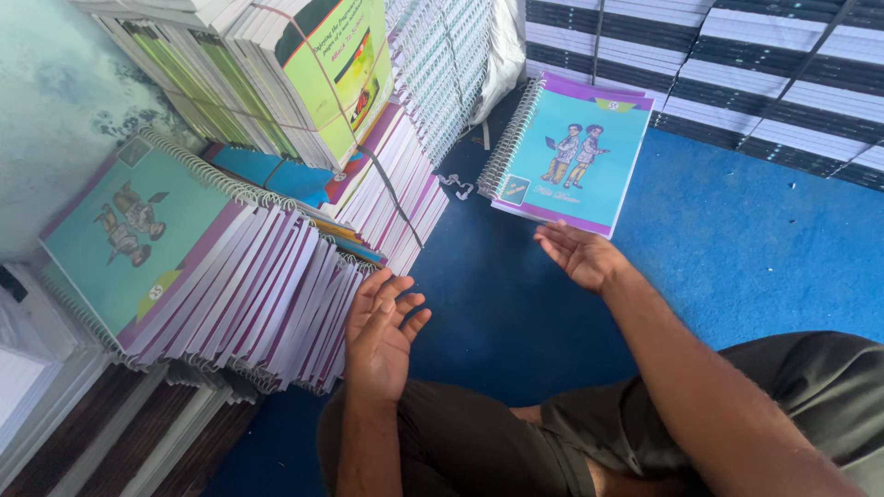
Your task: The person sits on the floor and repeatedly picks up spiral-bound notebooks from a stack, briefly holds them, and places them onto a separate pile on the floor. The notebooks have different cover designs, including one with a house and another with cartoon figures.
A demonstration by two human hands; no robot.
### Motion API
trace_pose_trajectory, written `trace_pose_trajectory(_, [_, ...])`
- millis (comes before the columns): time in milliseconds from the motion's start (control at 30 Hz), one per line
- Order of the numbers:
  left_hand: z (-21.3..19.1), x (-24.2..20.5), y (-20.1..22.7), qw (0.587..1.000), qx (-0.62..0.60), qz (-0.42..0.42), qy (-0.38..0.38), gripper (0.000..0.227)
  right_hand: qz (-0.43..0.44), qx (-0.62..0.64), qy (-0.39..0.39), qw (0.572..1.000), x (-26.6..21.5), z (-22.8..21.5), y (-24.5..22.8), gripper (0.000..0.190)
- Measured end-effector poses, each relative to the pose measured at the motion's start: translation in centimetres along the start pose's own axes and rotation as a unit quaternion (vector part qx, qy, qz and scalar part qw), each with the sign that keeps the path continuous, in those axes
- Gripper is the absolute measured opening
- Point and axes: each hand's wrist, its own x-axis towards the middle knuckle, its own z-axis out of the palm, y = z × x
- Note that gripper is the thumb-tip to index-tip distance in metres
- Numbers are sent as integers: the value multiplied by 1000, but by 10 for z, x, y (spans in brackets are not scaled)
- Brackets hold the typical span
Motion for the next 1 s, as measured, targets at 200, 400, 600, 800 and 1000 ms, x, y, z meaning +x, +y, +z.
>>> trace_pose_trajectory(200, [-2,0,0,1000,2,-6,-6,47,-19,-21,-30,999,-6,14,-5,57])
trace_pose_trajectory(400, [-3,0,-2,1000,-3,-7,-5,46,-37,-19,-63,997,0,13,-10,62])
trace_pose_trajectory(600, [-5,-1,0,1000,-9,-6,-10,48,-47,-44,-91,994,5,13,-9,70])
trace_pose_trajectory(800, [2,-2,2,998,39,-10,50,46,-38,-70,-80,994,4,4,-2,68])
trace_pose_trajectory(1000, [1,8,11,955,223,39,190,40,-25,-62,7,998,-9,-11,27,59])
